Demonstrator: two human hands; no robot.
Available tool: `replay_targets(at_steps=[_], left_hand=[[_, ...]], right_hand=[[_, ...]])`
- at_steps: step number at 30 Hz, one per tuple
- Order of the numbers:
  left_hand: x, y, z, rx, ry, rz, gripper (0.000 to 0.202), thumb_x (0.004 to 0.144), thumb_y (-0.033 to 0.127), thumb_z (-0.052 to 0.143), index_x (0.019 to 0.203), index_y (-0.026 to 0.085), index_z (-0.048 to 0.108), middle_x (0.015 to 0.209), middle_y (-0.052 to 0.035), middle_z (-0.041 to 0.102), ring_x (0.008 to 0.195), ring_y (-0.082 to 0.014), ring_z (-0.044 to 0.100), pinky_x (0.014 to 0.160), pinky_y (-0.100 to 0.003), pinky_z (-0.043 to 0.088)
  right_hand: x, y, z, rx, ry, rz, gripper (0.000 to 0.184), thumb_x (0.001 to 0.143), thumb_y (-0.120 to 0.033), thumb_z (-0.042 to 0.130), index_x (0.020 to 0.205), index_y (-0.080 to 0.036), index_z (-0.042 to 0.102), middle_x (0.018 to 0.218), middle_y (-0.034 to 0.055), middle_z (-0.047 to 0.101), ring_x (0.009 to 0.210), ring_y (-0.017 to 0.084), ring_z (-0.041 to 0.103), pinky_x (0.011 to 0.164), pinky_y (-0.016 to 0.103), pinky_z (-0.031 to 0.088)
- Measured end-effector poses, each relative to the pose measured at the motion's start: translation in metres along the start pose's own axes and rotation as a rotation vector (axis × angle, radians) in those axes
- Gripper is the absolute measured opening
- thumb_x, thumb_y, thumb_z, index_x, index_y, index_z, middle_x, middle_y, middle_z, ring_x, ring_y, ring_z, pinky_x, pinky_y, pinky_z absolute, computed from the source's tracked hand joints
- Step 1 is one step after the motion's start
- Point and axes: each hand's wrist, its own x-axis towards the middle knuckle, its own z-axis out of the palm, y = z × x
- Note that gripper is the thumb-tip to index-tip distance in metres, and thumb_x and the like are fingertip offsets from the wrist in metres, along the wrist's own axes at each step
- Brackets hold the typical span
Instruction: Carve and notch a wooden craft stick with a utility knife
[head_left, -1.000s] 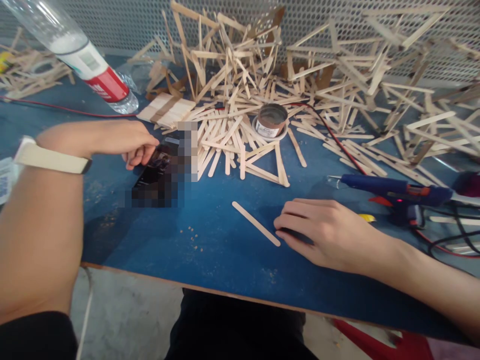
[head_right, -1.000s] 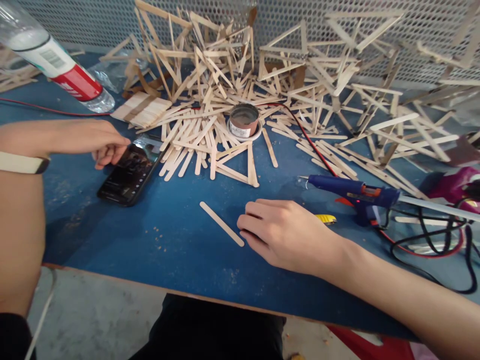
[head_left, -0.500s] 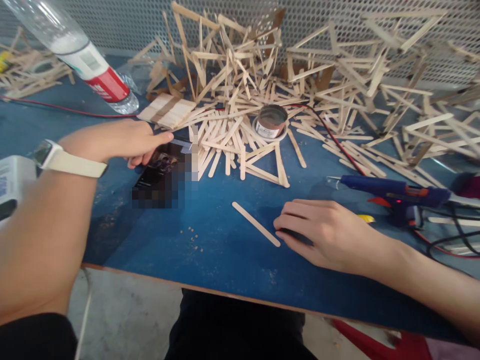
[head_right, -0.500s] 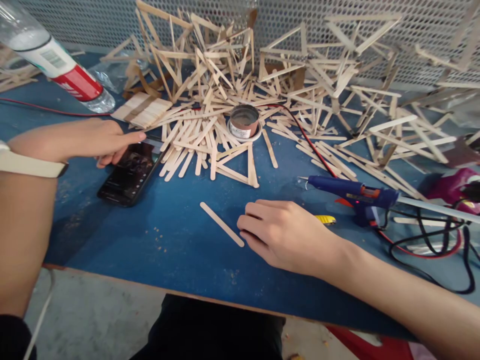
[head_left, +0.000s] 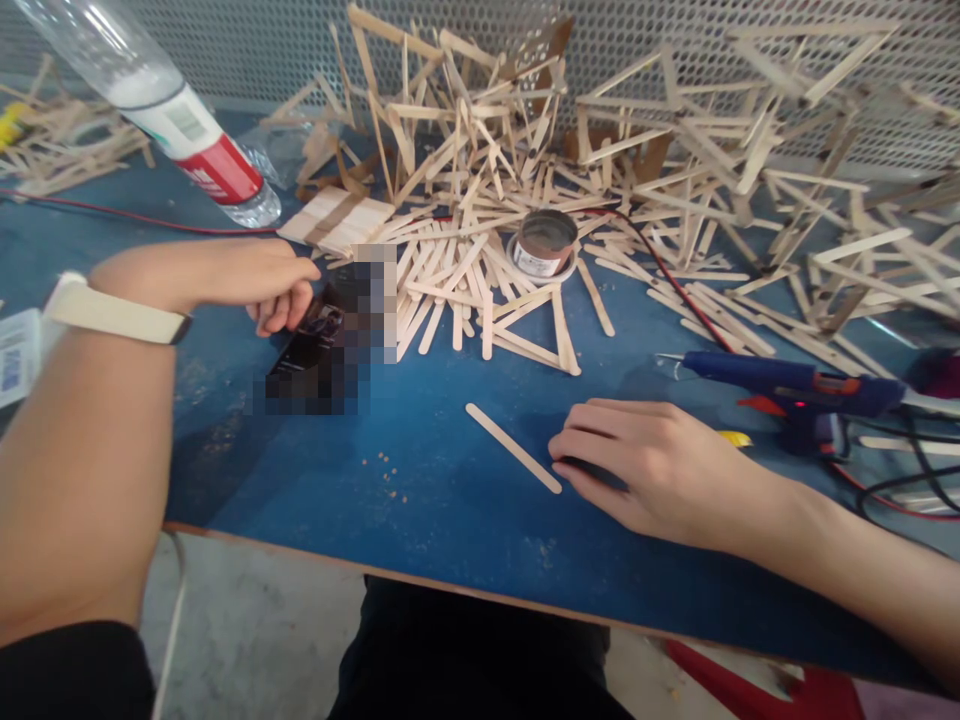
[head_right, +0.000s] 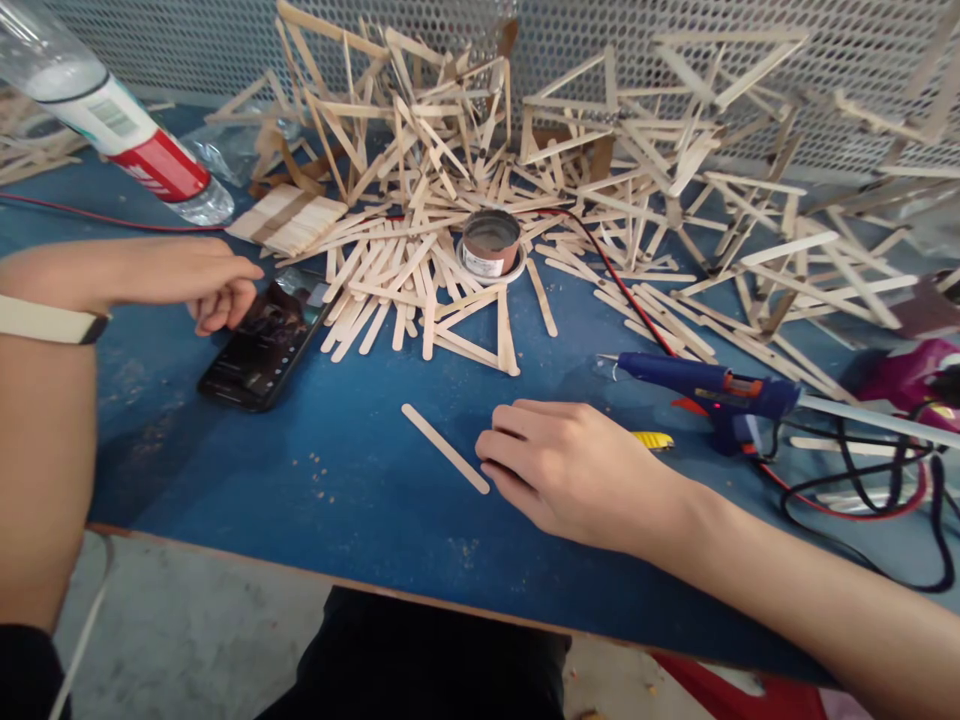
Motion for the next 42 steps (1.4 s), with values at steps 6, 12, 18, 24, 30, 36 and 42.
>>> replay_targets(at_steps=[6,12,18,24,30,36,42], left_hand=[[0.001,-0.004,0.001,-0.004,0.005,0.013,0.056,0.100,0.027,0.026,0.064,0.016,0.067,0.064,-0.0135,0.072,0.060,-0.0193,0.066,0.068,-0.029,0.053],[0.002,-0.005,0.000,-0.004,-0.002,0.035,0.045,0.091,0.025,0.033,0.064,0.016,0.068,0.063,-0.0122,0.071,0.060,-0.0190,0.066,0.067,-0.029,0.053],[0.002,-0.004,0.000,0.004,-0.003,0.071,0.045,0.091,0.024,0.033,0.063,0.016,0.067,0.062,-0.0121,0.071,0.058,-0.0192,0.067,0.065,-0.029,0.054],[0.002,-0.007,0.001,0.004,-0.001,0.098,0.049,0.096,0.027,0.032,0.063,0.016,0.067,0.059,-0.0101,0.070,0.055,-0.0176,0.067,0.063,-0.026,0.053],[0.001,-0.011,-0.001,0.011,0.000,0.145,0.033,0.081,0.024,0.041,0.063,0.018,0.067,0.060,-0.0081,0.070,0.058,-0.0170,0.066,0.062,-0.025,0.051],[0.000,-0.013,-0.001,0.012,-0.032,0.213,0.019,0.058,0.027,0.048,0.060,0.020,0.066,0.059,-0.0061,0.070,0.057,-0.0175,0.064,0.060,-0.026,0.050],[-0.004,-0.012,0.000,0.016,-0.016,0.265,0.020,0.055,0.030,0.045,0.060,0.021,0.063,0.057,-0.0039,0.068,0.056,-0.0173,0.060,0.060,-0.028,0.048]], right_hand=[[0.000,0.001,0.001,0.007,-0.006,0.002,0.016,0.108,-0.019,0.057,0.103,-0.020,0.072,0.090,0.0019,0.070,0.077,0.016,0.066,0.074,0.032,0.053],[0.000,0.001,0.001,0.013,-0.014,0.005,0.017,0.108,-0.018,0.057,0.102,-0.019,0.072,0.090,0.0020,0.070,0.077,0.016,0.066,0.073,0.032,0.053],[-0.001,0.000,0.002,0.004,-0.003,-0.003,0.016,0.108,-0.018,0.057,0.103,-0.019,0.072,0.090,0.0019,0.070,0.077,0.016,0.065,0.072,0.031,0.051],[-0.001,0.000,0.002,0.006,-0.003,-0.004,0.014,0.107,-0.018,0.058,0.102,-0.020,0.071,0.090,0.0010,0.068,0.077,0.016,0.064,0.073,0.032,0.052],[-0.002,0.000,0.001,0.000,-0.003,-0.003,0.015,0.108,-0.018,0.058,0.103,-0.019,0.072,0.091,0.0012,0.069,0.077,0.016,0.065,0.073,0.032,0.052],[0.000,0.001,0.003,-0.003,0.000,-0.004,0.016,0.108,-0.019,0.057,0.102,-0.020,0.072,0.090,0.0010,0.069,0.077,0.016,0.064,0.073,0.032,0.050],[0.000,0.001,0.002,-0.006,0.012,-0.008,0.016,0.108,-0.018,0.057,0.102,-0.019,0.071,0.090,0.0008,0.068,0.076,0.016,0.064,0.073,0.032,0.050]])
